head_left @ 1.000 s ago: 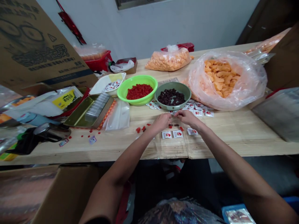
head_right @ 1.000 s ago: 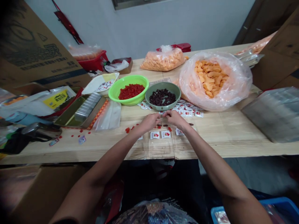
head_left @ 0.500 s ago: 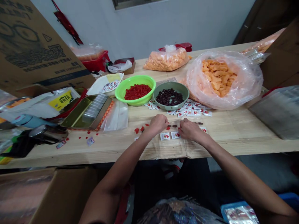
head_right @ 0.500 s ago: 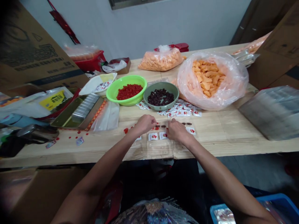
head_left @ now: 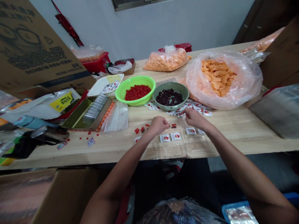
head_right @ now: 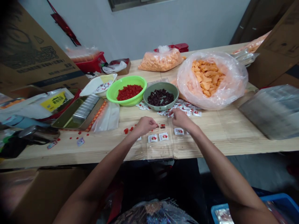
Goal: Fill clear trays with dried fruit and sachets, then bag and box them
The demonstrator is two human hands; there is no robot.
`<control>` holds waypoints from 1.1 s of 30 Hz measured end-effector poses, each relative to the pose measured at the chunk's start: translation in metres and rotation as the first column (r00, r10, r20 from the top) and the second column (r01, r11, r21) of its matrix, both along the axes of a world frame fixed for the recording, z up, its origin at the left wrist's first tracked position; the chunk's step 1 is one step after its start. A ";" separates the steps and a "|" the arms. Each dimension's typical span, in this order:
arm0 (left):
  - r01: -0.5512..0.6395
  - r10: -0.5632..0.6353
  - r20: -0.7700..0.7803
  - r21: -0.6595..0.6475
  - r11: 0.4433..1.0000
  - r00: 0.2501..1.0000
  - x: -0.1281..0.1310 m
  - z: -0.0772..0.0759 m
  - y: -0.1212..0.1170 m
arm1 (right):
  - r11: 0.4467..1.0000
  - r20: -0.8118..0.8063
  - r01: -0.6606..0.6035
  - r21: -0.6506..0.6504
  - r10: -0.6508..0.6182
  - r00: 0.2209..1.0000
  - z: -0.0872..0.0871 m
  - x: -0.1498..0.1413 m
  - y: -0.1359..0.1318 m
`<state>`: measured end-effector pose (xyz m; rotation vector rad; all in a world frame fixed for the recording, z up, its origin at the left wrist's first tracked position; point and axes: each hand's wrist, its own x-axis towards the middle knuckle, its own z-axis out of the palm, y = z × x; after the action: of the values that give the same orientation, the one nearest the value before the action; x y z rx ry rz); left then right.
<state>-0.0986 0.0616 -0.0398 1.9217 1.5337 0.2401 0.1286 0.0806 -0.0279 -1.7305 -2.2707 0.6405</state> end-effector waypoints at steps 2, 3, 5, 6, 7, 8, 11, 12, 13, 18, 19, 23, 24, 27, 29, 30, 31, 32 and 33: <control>-0.078 0.091 0.196 -0.071 0.994 0.976 0.001 0.003 0.008 | 0.982 -0.252 0.135 -0.132 -0.165 0.954 0.003 0.028 0.004; -0.094 0.114 0.257 -0.086 0.992 0.960 0.005 0.004 0.012 | 0.960 -0.341 0.178 -0.215 -0.245 0.908 0.005 0.041 0.004; -0.069 0.075 0.272 -0.031 0.997 0.959 0.022 0.007 0.019 | 0.917 -0.440 0.216 -0.335 -0.355 0.825 0.011 0.064 0.002; -0.034 0.028 0.243 0.022 0.999 0.970 0.033 0.008 0.022 | 0.908 -0.462 0.209 -0.362 -0.370 0.806 0.013 0.073 -0.001; 0.011 -0.026 0.194 0.076 0.997 0.981 0.046 0.009 0.025 | 0.907 -0.470 0.196 -0.372 -0.366 0.803 0.014 0.080 -0.003; 0.060 -0.076 0.137 0.122 0.991 0.988 0.059 0.009 0.027 | 0.912 -0.466 0.185 -0.367 -0.352 0.812 0.013 0.085 -0.005; 0.184 -0.189 0.010 0.174 0.967 0.982 0.094 0.008 0.030 | 0.949 -0.450 0.159 -0.272 -0.271 0.851 0.005 0.092 -0.008; 0.207 -0.209 -0.007 0.167 0.964 0.978 0.101 0.006 0.030 | 0.961 -0.439 0.155 -0.229 -0.244 0.864 0.000 0.093 -0.008; 0.221 -0.222 -0.013 0.154 0.963 0.975 0.106 0.005 0.031 | 0.972 -0.421 0.147 -0.185 -0.214 0.881 -0.004 0.091 -0.007; 0.118 -0.127 0.085 0.101 0.988 0.988 0.101 0.002 0.042 | 0.999 -0.208 0.005 0.038 0.003 0.978 -0.016 0.070 0.003; 0.039 -0.050 0.156 0.074 0.996 0.987 0.097 0.003 0.045 | 0.997 -0.157 -0.039 0.070 0.049 0.986 -0.017 0.063 0.004; -0.108 0.194 0.448 -0.210 0.972 0.873 0.079 0.007 0.049 | 0.983 0.036 -0.165 0.077 0.163 0.986 -0.018 0.042 0.008; -0.082 0.220 0.499 -0.284 0.955 0.838 0.076 0.009 0.047 | 0.981 0.050 -0.178 0.072 0.174 0.983 -0.019 0.041 0.008; -0.053 0.283 0.564 -0.390 0.920 0.776 0.069 0.012 0.040 | 0.986 -0.042 -0.114 0.118 0.120 0.992 -0.021 0.052 0.009; -0.066 0.270 0.537 -0.368 0.928 0.799 0.069 0.012 0.035 | 0.993 -0.163 0.002 0.122 0.018 0.986 -0.023 0.068 0.010; -0.080 0.266 0.517 -0.354 0.932 0.814 0.071 0.011 0.034 | 0.994 -0.224 0.057 0.090 -0.036 0.974 -0.024 0.078 0.010; -0.095 0.266 0.500 -0.341 0.935 0.824 0.074 0.010 0.033 | 0.995 -0.279 0.096 0.038 -0.082 0.957 -0.025 0.087 0.009; -0.112 0.266 0.491 -0.321 0.940 0.829 0.078 0.008 0.033 | 0.992 -0.331 0.123 -0.027 -0.125 0.935 -0.025 0.096 0.008; -0.124 0.261 0.492 -0.293 0.948 0.830 0.083 0.005 0.034 | 0.985 -0.380 0.146 -0.098 -0.172 0.909 -0.025 0.104 0.006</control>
<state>-0.0160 0.0952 -0.0347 1.3480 1.3045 0.5844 0.2329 0.0869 -0.0527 -1.6225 -1.8382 0.9384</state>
